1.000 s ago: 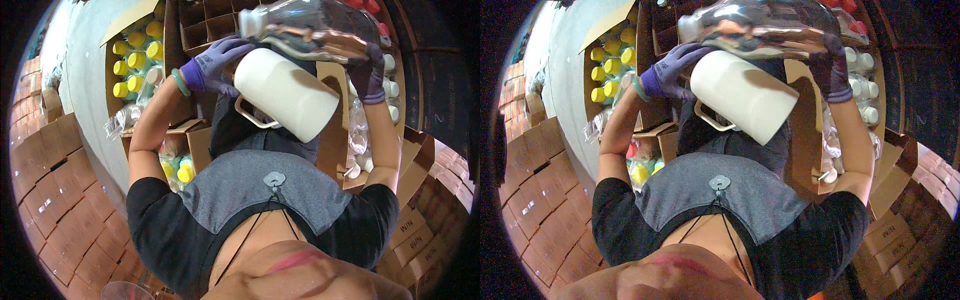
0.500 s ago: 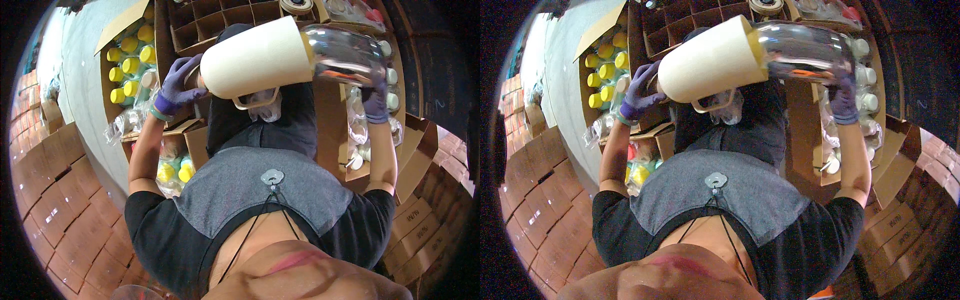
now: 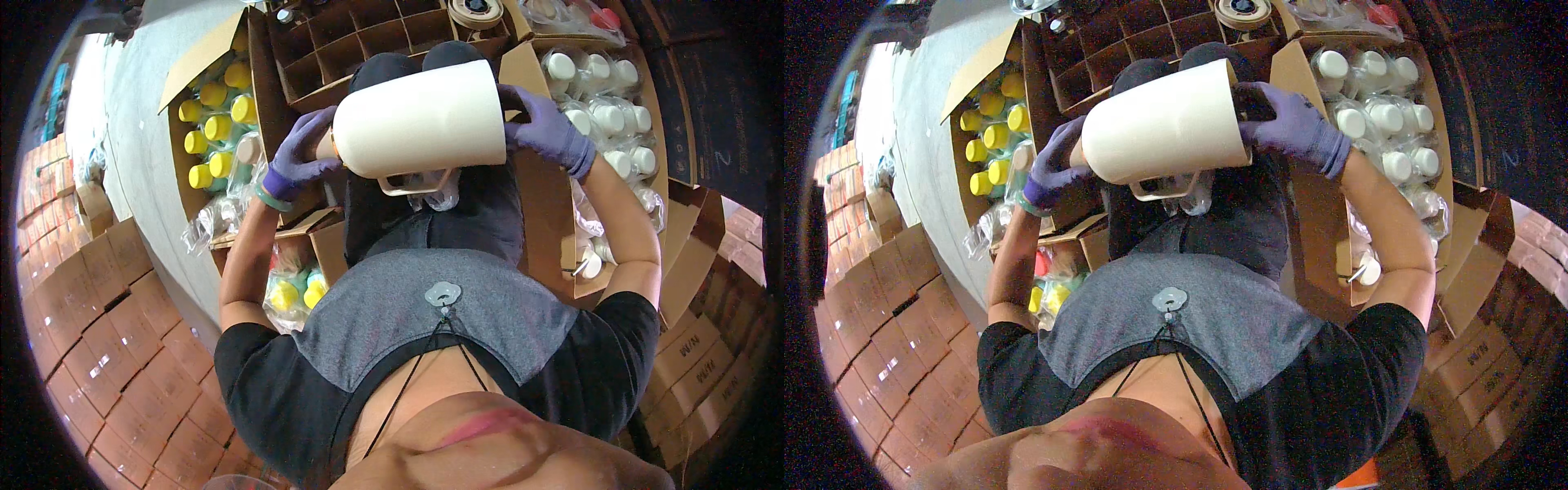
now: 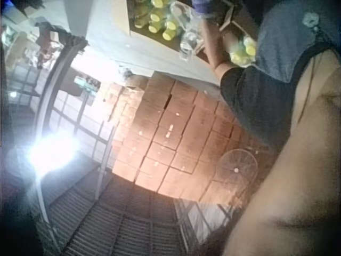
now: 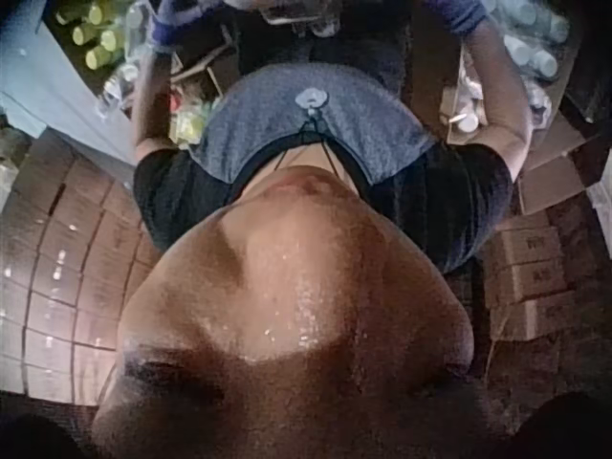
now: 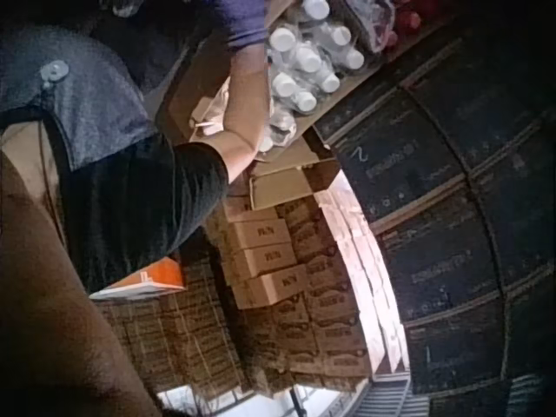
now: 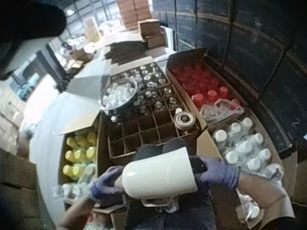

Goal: The person assembles thermos bottles by inserting stainless steel inner liners into plastic outer shells and securing lids. They handle multiple bottles of different colors, remove plastic wrapping, and place the finished units into a cardboard box.

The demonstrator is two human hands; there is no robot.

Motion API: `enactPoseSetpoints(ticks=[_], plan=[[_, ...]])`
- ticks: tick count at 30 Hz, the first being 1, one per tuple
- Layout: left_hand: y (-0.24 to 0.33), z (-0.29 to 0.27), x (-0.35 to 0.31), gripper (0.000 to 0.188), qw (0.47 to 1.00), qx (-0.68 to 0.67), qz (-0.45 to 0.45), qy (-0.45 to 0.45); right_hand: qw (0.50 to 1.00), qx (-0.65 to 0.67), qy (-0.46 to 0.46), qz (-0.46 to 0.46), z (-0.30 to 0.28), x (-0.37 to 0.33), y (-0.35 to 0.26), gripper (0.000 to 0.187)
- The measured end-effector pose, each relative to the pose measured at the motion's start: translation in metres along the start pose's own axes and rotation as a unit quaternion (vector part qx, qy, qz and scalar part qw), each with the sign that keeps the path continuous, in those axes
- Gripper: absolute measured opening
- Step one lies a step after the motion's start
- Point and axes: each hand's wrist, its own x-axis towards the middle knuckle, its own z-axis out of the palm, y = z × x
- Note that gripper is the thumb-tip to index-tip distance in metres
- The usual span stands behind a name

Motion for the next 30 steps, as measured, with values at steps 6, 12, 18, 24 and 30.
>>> enactPoseSetpoints(ticks=[6, 12, 18, 24, 30], plan=[[-0.011, 0.007, -0.003, 0.099, 0.994, -0.097, -0.028, 0.05, 0.996, 0.018, -0.044, 0.078, -0.005, 0.013, -0.002, 0.05], [-0.093, 0.009, -0.014, 0.095, 0.963, -0.218, -0.088, 0.133, 0.962, -0.147, -0.032, -0.229, -0.001, 0.006, -0.007, 0.084], [-0.01, 0.026, 0.004, 0.083, 0.921, -0.327, -0.123, 0.171, 0.984, 0.004, -0.038, -0.173, 0.007, 0.013, 0.002, 0.087], [0.025, 0.028, 0.003, 0.058, 0.926, -0.285, -0.117, 0.217, 0.987, 0.017, 0.027, -0.155, 0.004, 0.012, 0.005, 0.067], [0.06, 0.044, 0.004, 0.055, 0.948, -0.179, -0.047, 0.257, 0.994, -0.022, 0.074, -0.078, -0.005, 0.007, 0.025, 0.055]])
